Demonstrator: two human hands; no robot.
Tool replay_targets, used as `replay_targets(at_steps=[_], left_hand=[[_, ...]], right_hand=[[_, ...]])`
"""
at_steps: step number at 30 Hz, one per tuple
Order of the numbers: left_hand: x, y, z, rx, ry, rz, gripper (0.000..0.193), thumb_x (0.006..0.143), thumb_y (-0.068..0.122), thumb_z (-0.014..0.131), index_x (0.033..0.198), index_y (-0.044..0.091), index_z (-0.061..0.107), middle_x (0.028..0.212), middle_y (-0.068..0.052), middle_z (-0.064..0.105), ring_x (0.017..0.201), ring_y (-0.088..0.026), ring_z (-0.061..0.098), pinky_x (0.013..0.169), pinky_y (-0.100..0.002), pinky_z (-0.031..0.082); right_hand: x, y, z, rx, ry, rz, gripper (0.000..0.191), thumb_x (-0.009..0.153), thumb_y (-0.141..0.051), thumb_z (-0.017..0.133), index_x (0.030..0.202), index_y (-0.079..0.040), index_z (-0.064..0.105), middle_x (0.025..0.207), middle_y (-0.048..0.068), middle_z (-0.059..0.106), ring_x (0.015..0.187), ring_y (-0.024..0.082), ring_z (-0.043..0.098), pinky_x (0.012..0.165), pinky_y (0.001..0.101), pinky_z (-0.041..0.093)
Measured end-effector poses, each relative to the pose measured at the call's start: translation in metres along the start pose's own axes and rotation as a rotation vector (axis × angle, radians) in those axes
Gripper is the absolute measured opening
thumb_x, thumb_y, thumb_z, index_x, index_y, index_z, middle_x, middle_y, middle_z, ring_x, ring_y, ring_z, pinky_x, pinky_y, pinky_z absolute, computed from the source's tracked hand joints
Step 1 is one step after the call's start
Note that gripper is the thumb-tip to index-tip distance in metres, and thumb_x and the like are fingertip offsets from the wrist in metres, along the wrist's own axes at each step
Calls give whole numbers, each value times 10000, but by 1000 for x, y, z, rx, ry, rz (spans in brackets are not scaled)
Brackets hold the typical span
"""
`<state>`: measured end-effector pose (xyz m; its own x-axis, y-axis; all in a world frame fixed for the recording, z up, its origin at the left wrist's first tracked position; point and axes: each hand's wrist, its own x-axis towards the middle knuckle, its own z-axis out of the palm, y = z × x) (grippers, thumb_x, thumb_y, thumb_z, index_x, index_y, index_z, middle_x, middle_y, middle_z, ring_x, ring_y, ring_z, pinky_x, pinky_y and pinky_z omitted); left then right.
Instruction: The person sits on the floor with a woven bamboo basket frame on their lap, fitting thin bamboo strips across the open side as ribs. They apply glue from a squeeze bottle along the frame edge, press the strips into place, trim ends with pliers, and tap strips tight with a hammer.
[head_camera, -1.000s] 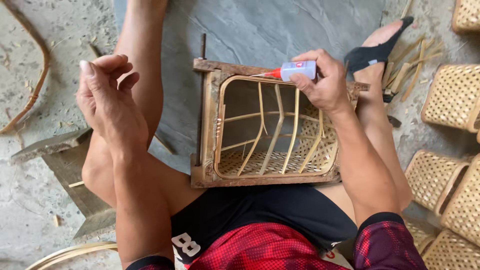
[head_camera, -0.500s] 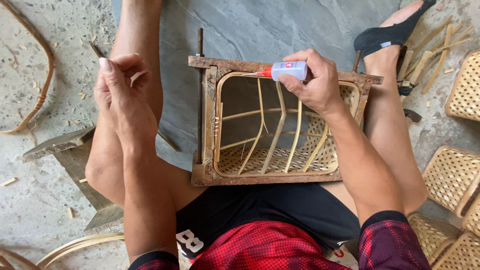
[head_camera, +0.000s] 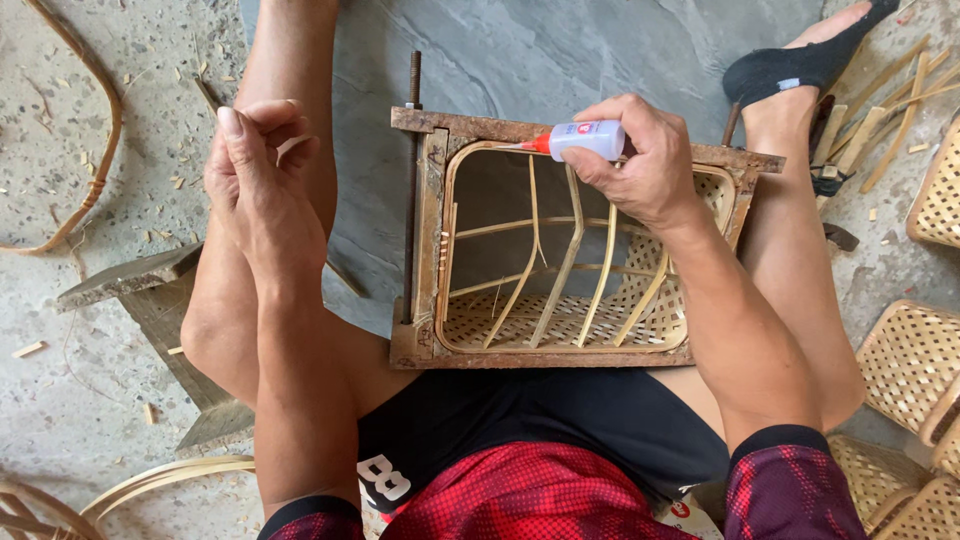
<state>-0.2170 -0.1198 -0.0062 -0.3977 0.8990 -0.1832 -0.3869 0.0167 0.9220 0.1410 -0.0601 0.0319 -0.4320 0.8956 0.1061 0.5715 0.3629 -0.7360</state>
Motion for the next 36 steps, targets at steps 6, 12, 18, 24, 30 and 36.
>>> replay_targets(at_steps=[6,12,18,24,30,36], left_hand=[[-1,-2,-1,-18,-12,-17,437,1170,384,490,1137,4,704,1075,-93,705,1036,-161,667,926,-320,545],[-4,-8,-2,-41,-4,-25,414,1163,378,527,1134,3,699,1074,-99,707,1041,-175,670,921,-332,540],[-6,-14,-1,-47,-23,-25,416,1161,392,541,1129,4,689,1081,-101,707,1033,-178,659,885,-318,527],[-9,-17,-2,-25,-26,-35,440,1161,422,536,1119,10,684,1055,-89,693,1004,-166,641,913,-334,515],[-13,-20,-1,-7,-8,-39,401,1174,405,545,1091,32,668,1084,-106,709,1021,-187,674,860,-324,544],[-20,-24,-3,25,-51,-3,446,1175,400,522,1089,-10,675,1032,-137,706,925,-189,647,819,-315,511]], right_hand=[[-11,-1,-13,-63,14,13,319,985,-255,862,1120,-42,668,940,87,742,838,182,741,733,298,580],[-31,-1,-29,-115,65,78,309,961,-224,877,1091,-30,674,906,98,727,783,183,715,691,307,553],[-43,0,-36,-157,92,63,313,955,-225,886,1084,-32,676,950,115,742,831,219,731,727,320,569],[-56,1,-49,-201,138,84,314,954,-230,894,1069,-32,678,924,110,739,817,230,735,715,327,566],[-76,10,-68,-230,162,126,301,912,-211,900,1042,-44,686,866,104,723,770,230,720,703,334,558],[-90,21,-76,-232,156,95,335,934,-222,891,1102,-44,662,931,94,734,825,224,738,723,326,575]])
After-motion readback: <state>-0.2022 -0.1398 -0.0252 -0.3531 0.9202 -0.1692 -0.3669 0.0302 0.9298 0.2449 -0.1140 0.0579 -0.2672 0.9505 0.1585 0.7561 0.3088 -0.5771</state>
